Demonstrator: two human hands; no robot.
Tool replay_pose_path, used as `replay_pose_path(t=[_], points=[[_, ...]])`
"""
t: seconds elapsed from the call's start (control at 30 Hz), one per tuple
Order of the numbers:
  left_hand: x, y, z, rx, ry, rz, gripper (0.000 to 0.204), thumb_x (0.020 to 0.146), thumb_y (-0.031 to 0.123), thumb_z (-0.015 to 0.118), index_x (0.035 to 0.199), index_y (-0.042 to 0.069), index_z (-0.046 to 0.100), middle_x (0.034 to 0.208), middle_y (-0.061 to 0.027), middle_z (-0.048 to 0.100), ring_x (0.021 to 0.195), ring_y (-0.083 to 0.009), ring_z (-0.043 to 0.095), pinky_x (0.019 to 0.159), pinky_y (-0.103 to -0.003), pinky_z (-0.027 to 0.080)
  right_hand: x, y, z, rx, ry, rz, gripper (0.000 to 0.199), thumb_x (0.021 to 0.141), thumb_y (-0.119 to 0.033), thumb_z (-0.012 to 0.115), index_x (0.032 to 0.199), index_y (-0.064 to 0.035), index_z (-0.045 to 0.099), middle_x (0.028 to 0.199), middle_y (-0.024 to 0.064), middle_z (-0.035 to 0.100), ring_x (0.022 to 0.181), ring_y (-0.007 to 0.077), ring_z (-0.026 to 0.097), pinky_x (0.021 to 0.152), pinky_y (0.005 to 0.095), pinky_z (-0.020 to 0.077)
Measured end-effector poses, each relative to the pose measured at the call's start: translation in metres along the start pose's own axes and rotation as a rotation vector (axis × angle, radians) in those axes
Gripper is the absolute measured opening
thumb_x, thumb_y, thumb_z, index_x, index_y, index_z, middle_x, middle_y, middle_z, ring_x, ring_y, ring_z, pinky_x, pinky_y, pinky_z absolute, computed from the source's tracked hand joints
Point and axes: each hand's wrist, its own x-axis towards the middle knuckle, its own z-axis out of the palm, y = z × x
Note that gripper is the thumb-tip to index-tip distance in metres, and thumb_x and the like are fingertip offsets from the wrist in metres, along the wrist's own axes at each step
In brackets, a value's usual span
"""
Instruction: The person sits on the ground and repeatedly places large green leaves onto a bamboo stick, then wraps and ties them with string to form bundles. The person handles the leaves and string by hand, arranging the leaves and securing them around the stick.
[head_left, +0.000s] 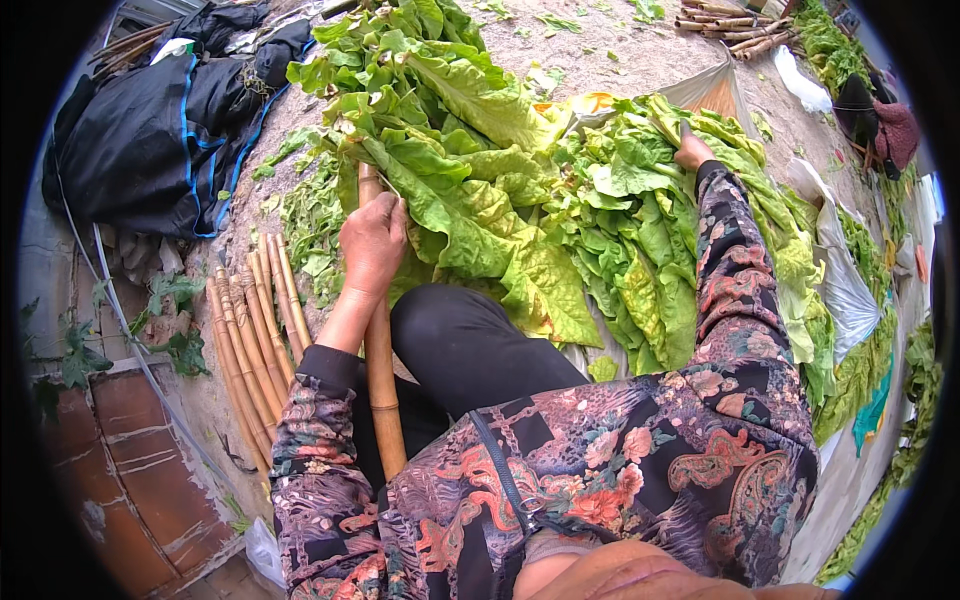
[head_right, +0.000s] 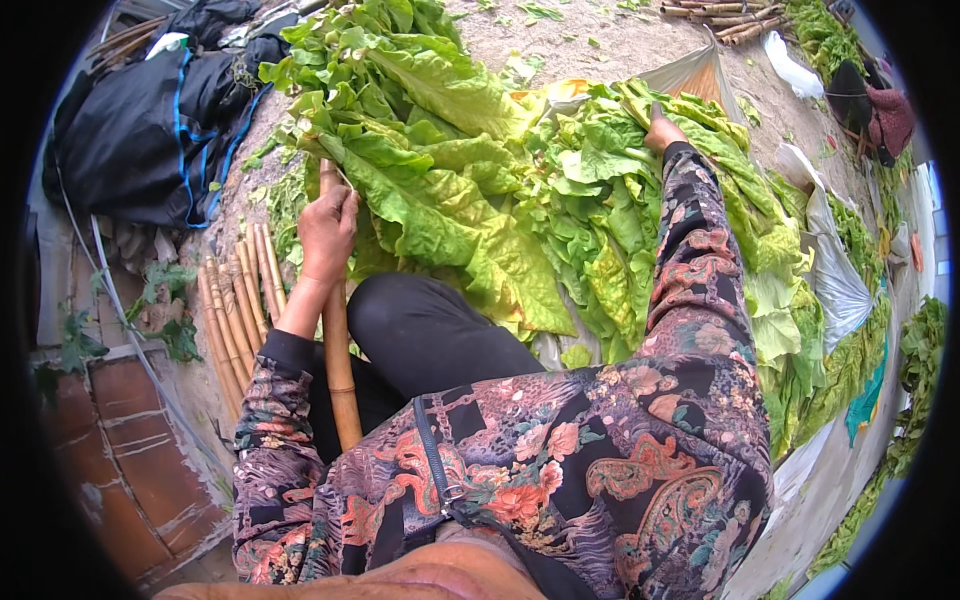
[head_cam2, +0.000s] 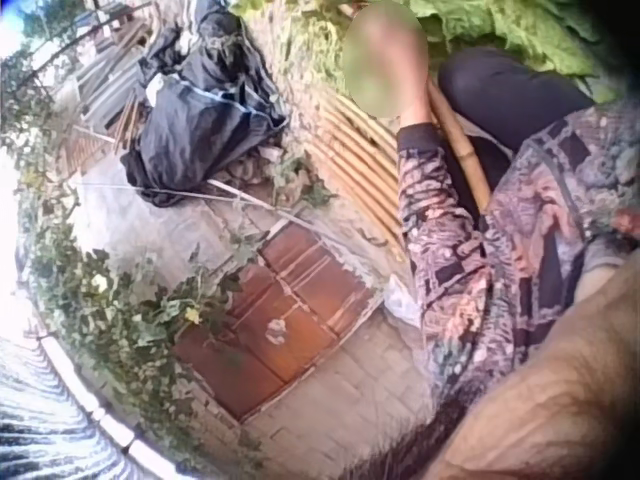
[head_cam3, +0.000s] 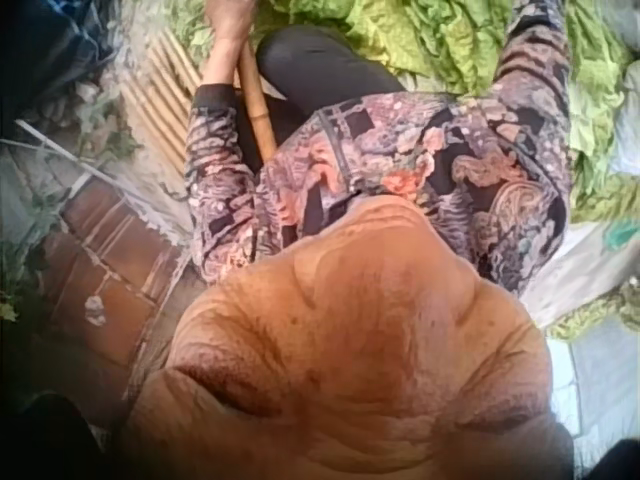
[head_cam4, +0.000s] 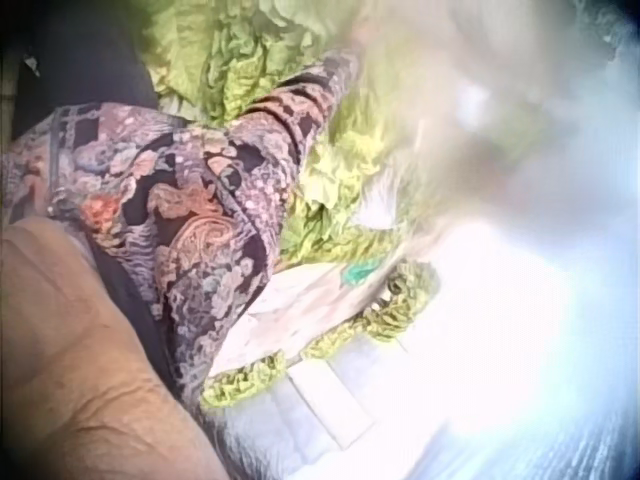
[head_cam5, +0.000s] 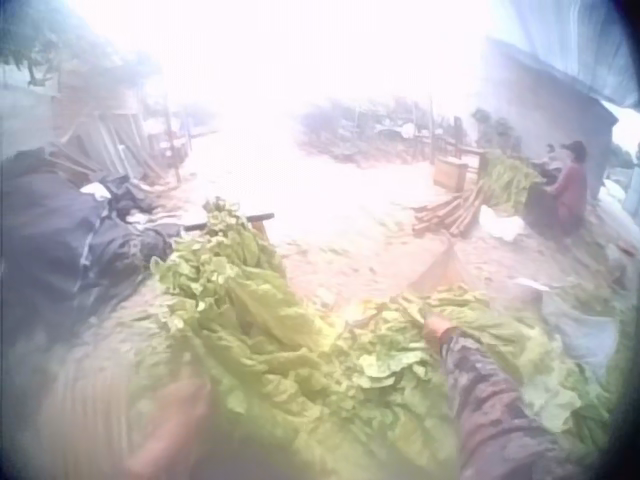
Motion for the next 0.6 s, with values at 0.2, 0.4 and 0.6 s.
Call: replay_pose_path(t=[0.2, 0.4, 0.6], points=[[0.001, -0.007, 0.004, 0.01, 0.051, 0.036, 0.016, 0.086, 0.02, 0.056, 0.078, 0.007, 0.06, 0.069, -0.015, 0.06, 0.066, -0.0359, 0.059, 0.059, -0.043, 0.047, -0.042, -0.031, -0.006, -0.123, 0.333, 0.092, 0.026, 0.081, -0.014, 0.052, 0.105, -0.0097, 0.059, 0.105, 0.0196, 0.057, 0.092, 0.0379, 0.06, 0.079, 0.0461, 0.0486], [-0.005, -0.026, 0.01, -0.513, -0.194, -0.13, 0.055, 0.077, 0.041, 0.07, 0.12, 0.009, 0.056, 0.071, -0.007, 0.062, 0.06, -0.013, 0.055, 0.053, -0.028, 0.044, -0.18, -0.159, -0.119, -0.03, 0.528, -0.196, 0.03, 0.077, -0.014, 0.064, 0.106, -0.0121, 0.055, 0.1, 0.0104, 0.056, 0.083, 0.0338, 0.061, 0.07, 0.0432, 0.0492], [-0.003, 0.02, -0.012, -1.382, -0.21, -0.435, 0.062, 0.083, 0.032, 0.068, 0.129, 0.002, 0.04, 0.074, 0.0025, 0.052, 0.051, -0.0018, 0.04, 0.042, -0.017, 0.028, -0.284, -0.28, -0.1, 0.22, 0.348, -0.66, 0.049, 0.074, -0.016, 0.071, 0.118, -0.0138, 0.049, 0.098, 0.0119, 0.056, 0.078, 0.0338, 0.062, 0.065, 0.0432, 0.0505]])
